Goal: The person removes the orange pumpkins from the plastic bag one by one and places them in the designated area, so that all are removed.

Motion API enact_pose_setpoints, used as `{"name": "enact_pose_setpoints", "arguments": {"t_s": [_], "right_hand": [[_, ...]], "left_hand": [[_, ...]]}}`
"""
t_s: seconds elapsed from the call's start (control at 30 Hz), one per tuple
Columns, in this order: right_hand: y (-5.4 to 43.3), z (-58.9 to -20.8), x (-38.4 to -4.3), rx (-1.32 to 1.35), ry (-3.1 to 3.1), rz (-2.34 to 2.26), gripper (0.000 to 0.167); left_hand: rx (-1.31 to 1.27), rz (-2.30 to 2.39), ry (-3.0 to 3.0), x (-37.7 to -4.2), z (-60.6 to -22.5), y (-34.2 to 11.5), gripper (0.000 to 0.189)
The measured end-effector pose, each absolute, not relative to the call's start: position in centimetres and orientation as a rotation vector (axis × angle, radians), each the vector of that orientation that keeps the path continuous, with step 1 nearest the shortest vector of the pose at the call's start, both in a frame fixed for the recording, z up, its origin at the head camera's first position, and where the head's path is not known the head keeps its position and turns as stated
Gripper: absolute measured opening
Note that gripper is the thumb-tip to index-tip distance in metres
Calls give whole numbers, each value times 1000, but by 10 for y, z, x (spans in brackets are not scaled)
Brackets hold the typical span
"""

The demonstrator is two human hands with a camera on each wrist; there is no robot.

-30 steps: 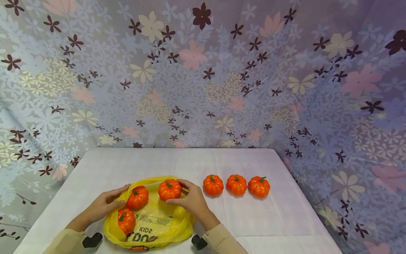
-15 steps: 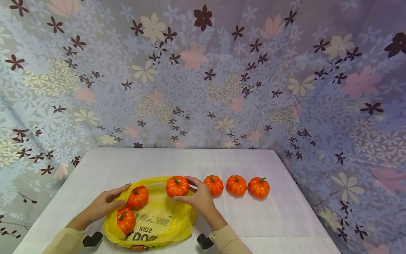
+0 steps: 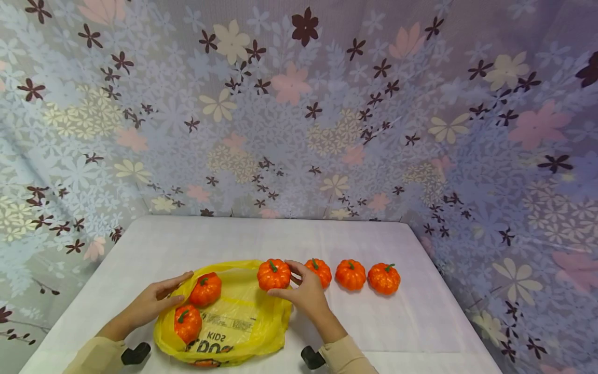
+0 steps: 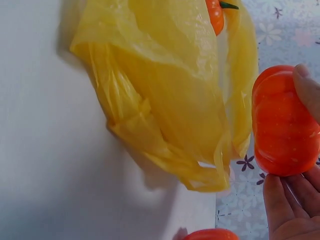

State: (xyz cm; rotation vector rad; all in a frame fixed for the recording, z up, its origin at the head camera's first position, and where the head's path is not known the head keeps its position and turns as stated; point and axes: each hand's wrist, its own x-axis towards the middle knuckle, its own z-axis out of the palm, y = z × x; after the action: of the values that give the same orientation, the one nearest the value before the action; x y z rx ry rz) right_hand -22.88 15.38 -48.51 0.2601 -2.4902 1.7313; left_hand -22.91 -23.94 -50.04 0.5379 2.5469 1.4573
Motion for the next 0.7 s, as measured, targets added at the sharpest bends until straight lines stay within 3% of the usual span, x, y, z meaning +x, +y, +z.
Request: {"name": "enact_pose_setpoints", "arguments": {"t_s": [0.7], "right_hand": [[200, -486, -219, 156, -2447, 1655, 79]], "left_hand": [[575, 1487, 2531, -228, -504, -241, 61]]}}
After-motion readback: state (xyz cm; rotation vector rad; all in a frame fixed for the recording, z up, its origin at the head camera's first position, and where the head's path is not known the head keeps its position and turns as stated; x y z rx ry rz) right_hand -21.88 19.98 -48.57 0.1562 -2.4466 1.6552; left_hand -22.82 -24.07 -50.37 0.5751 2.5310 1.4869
